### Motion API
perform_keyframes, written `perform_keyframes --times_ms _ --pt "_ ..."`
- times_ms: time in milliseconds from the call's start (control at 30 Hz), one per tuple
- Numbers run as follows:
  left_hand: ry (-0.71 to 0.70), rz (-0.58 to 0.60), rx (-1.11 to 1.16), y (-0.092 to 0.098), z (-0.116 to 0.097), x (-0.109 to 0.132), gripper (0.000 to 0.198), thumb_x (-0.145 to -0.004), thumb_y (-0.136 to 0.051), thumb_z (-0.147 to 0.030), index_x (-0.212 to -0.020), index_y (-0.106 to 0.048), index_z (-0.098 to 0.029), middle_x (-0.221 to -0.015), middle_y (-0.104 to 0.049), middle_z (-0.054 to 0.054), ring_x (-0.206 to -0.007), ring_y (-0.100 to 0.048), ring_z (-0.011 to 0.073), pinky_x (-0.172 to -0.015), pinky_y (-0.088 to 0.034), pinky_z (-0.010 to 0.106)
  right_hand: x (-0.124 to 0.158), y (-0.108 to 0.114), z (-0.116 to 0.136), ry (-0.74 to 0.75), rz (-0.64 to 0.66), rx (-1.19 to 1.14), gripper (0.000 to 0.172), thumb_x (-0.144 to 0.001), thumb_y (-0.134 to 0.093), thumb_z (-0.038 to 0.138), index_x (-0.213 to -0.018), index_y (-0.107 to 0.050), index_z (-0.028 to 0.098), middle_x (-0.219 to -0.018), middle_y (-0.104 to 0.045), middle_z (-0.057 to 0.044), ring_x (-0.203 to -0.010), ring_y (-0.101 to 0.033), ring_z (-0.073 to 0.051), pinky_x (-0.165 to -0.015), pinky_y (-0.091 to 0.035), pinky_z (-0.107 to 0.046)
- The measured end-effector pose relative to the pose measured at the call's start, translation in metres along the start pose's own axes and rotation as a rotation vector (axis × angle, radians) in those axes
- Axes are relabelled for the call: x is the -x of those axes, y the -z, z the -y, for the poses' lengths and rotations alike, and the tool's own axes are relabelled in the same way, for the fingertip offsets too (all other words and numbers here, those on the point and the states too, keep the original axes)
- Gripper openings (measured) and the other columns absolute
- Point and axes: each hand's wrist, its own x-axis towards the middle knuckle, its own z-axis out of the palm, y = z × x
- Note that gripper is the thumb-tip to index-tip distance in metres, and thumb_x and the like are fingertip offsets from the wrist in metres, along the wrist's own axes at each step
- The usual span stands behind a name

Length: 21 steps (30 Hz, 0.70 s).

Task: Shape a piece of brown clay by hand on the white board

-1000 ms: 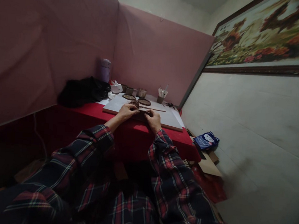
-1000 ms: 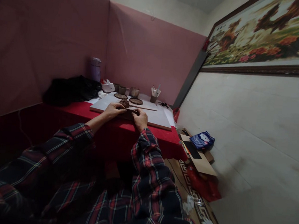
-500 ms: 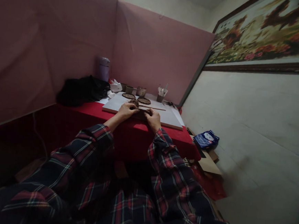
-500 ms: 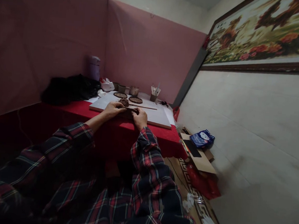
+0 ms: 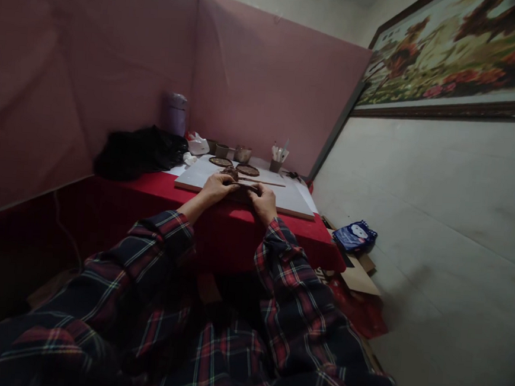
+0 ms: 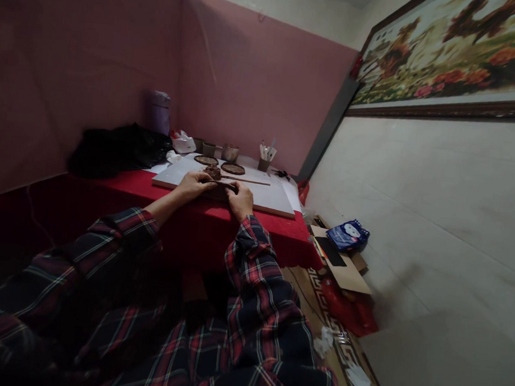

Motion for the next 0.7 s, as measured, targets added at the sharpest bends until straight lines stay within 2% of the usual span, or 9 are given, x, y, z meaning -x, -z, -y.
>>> perform_keyframes --times_ms 433,700 --pt "0.007 0.017 -0.075 0.0012 -0.0028 0.0003 0.027 -0.071 -0.063 -0.037 -0.080 -0.072 -0.014 -0.080 -0.071 0.005 -0.074 -0.060 0.0174 -0.069 -0.043 0.027 0.0003 0.0004 0.0025 -0.028 0.008 0.031 0.015 -0.078 -0.059 0.025 -0.088 -0.067 0.018 -0.087 -0.071 -0.003 -0.084 -0.064 -0.019 -0.082 -0.049 -0.031" --pt "-0.007 0.011 -0.074 0.0007 -0.0028 0.0008 0.024 -0.071 -0.063 -0.035 -0.079 -0.072 -0.014 -0.077 -0.070 0.005 -0.071 -0.059 0.0165 -0.067 -0.043 0.027 0.0010 0.0011 0.0049 -0.034 0.005 0.038 0.014 -0.078 -0.059 0.024 -0.088 -0.068 0.019 -0.088 -0.072 -0.003 -0.084 -0.064 -0.019 -0.082 -0.049 -0.031"
